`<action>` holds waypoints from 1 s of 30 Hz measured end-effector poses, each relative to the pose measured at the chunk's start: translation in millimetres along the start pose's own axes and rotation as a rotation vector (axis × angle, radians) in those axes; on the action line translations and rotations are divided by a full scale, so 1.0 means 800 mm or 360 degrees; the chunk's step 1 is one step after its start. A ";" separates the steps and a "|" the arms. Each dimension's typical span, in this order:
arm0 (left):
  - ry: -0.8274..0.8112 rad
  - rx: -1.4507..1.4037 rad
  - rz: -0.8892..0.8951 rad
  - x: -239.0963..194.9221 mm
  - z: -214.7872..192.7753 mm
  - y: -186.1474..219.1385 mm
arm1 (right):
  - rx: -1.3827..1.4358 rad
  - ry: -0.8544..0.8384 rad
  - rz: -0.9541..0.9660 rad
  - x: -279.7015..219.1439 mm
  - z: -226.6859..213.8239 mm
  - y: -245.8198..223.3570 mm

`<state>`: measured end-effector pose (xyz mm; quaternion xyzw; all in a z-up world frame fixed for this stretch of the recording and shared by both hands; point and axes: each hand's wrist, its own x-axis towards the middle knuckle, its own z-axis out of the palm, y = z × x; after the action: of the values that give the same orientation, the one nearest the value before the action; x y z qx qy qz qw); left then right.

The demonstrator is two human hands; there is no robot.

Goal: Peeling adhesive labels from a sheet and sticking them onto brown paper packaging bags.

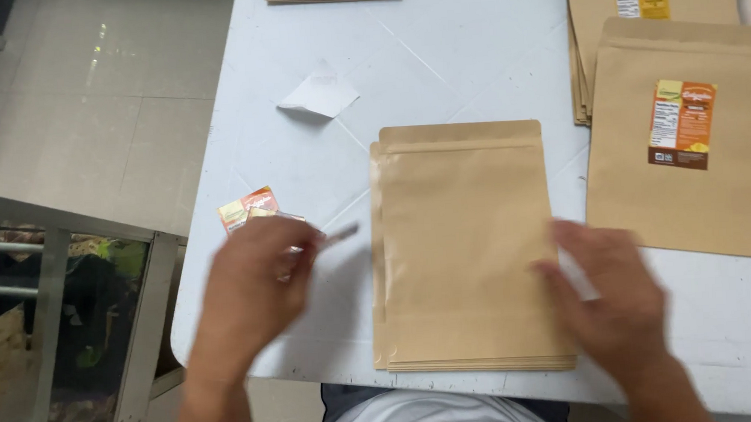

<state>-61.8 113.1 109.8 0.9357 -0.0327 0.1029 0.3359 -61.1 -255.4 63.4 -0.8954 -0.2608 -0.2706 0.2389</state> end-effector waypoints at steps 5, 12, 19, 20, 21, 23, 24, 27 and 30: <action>-0.0428 0.0139 0.0798 0.006 0.044 0.086 | 0.0402 -0.0289 -0.0222 0.066 0.014 -0.091; 0.0234 -0.1227 -0.0002 0.007 0.083 0.101 | 0.1298 -0.0069 0.1543 0.008 0.049 -0.062; -0.0230 -0.1098 0.0013 0.003 0.096 0.098 | 0.1544 -0.0096 0.1475 0.002 0.047 -0.055; -0.0233 -0.1098 0.0012 0.005 0.094 0.105 | 0.1544 -0.0095 0.1477 0.008 0.042 -0.060; -0.0213 -0.1081 0.0024 0.008 0.093 0.112 | 0.1509 -0.0174 0.1408 0.014 0.037 -0.064; -0.0196 -0.1065 0.0037 0.009 0.093 0.119 | 0.1472 -0.0250 0.1340 0.019 0.030 -0.068; -0.0160 -0.1059 -0.0038 0.009 0.096 0.118 | 0.1607 -0.0282 0.1285 0.018 0.029 -0.068; -0.0125 -0.1026 -0.0158 0.008 0.099 0.116 | 0.1704 -0.0257 0.1294 0.011 0.022 -0.055; -0.0141 -0.0964 -0.0224 0.005 0.100 0.111 | 0.1727 -0.0195 0.1356 0.009 0.019 -0.046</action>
<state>-55.6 -6.3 106.2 0.7965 -0.0117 0.0240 0.6040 -72.8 -216.6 67.0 -0.6874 0.0022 0.0666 0.7232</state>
